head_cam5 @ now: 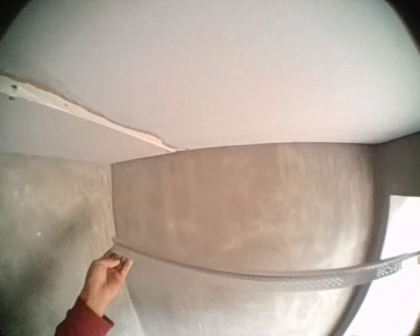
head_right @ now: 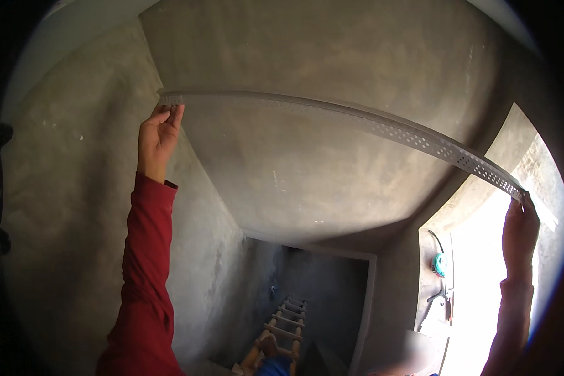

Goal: The person measures a curved wall section with a tape measure, then uses tin snips to cut a perforated metal strip to length. They repeatedly test-fit the cut piece against the wall, trim it further, and re-measure until the strip fits the curved surface.

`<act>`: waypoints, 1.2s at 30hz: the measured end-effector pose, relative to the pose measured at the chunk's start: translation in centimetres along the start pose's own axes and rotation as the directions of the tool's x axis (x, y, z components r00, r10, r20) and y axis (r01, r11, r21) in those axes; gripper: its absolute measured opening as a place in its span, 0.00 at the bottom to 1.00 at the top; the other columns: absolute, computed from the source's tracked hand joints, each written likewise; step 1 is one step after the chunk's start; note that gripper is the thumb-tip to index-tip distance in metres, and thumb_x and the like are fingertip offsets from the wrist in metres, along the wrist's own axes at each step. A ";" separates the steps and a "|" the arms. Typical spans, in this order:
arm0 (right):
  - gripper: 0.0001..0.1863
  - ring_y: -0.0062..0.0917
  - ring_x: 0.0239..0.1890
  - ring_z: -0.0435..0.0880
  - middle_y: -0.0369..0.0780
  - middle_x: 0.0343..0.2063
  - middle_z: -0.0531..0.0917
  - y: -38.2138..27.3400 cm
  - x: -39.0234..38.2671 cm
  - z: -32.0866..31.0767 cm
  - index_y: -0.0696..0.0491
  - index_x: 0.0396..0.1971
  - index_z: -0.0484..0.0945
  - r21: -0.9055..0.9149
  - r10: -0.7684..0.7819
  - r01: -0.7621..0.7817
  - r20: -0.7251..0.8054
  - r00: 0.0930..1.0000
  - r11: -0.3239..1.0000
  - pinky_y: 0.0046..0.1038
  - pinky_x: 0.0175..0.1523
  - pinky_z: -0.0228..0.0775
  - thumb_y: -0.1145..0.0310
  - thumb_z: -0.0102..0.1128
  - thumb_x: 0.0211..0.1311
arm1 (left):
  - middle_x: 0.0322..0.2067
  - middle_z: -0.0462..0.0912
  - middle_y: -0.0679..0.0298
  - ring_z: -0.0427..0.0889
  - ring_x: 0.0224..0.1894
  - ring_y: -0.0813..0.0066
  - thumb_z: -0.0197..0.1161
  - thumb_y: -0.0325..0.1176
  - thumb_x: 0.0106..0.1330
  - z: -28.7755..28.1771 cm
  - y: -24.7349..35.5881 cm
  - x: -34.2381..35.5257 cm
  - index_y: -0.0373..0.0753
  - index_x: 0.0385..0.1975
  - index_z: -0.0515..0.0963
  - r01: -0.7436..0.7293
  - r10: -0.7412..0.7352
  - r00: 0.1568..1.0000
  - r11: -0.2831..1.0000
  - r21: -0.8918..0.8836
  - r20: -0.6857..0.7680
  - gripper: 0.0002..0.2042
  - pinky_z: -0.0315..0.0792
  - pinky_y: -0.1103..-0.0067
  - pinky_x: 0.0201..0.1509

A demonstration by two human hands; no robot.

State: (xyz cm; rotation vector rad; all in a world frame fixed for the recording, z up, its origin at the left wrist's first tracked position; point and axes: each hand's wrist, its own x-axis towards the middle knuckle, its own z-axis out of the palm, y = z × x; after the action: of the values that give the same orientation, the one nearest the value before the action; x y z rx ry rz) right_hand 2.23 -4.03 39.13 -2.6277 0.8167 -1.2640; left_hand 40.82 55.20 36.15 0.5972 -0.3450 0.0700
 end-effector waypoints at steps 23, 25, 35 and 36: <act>0.07 0.09 0.24 0.71 0.31 0.26 0.75 22.2 -8.3 3.2 0.49 0.36 0.73 0.710 0.482 -0.703 0.602 0.636 0.041 0.11 0.24 0.66 0.66 0.46 0.76 | 0.57 0.76 0.61 0.78 0.56 0.68 0.66 0.26 0.70 -0.1 -10.4 -9.8 0.44 0.60 0.72 0.291 -0.166 0.897 0.919 -0.265 0.410 0.20 0.79 0.67 0.56; 0.07 0.10 0.23 0.72 0.31 0.24 0.75 22.6 -8.5 3.5 0.49 0.36 0.73 0.692 0.482 -0.721 0.624 0.615 0.025 0.11 0.24 0.66 0.66 0.47 0.76 | 0.52 0.78 0.64 0.76 0.49 0.69 0.68 0.29 0.70 0.3 -11.3 -10.2 0.46 0.52 0.74 0.310 -0.144 0.879 0.897 -0.315 0.454 0.15 0.71 0.71 0.47; 0.06 0.11 0.24 0.74 0.32 0.26 0.76 25.7 -9.3 4.0 0.48 0.37 0.73 0.610 0.491 -0.792 0.695 0.525 -0.018 0.14 0.24 0.68 0.66 0.48 0.75 | 0.43 0.78 0.65 0.73 0.46 0.66 0.67 0.36 0.71 1.1 -14.1 -13.1 0.46 0.47 0.75 0.355 -0.102 0.859 0.826 -0.439 0.502 0.10 0.68 0.68 0.49; 0.06 0.12 0.24 0.74 0.32 0.27 0.76 26.0 -9.6 3.9 0.50 0.37 0.73 0.597 0.497 -0.802 0.699 0.514 -0.011 0.14 0.25 0.68 0.67 0.49 0.75 | 0.44 0.78 0.65 0.73 0.48 0.66 0.67 0.36 0.71 1.2 -14.4 -13.5 0.46 0.47 0.75 0.326 -0.122 0.896 0.833 -0.446 0.427 0.10 0.68 0.67 0.52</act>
State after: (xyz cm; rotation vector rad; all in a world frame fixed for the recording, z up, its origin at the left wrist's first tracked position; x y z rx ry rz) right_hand -10.61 -21.66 21.57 -1.0967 0.8002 -0.6133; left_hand 30.07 43.03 24.75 0.1108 -0.6458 -0.3716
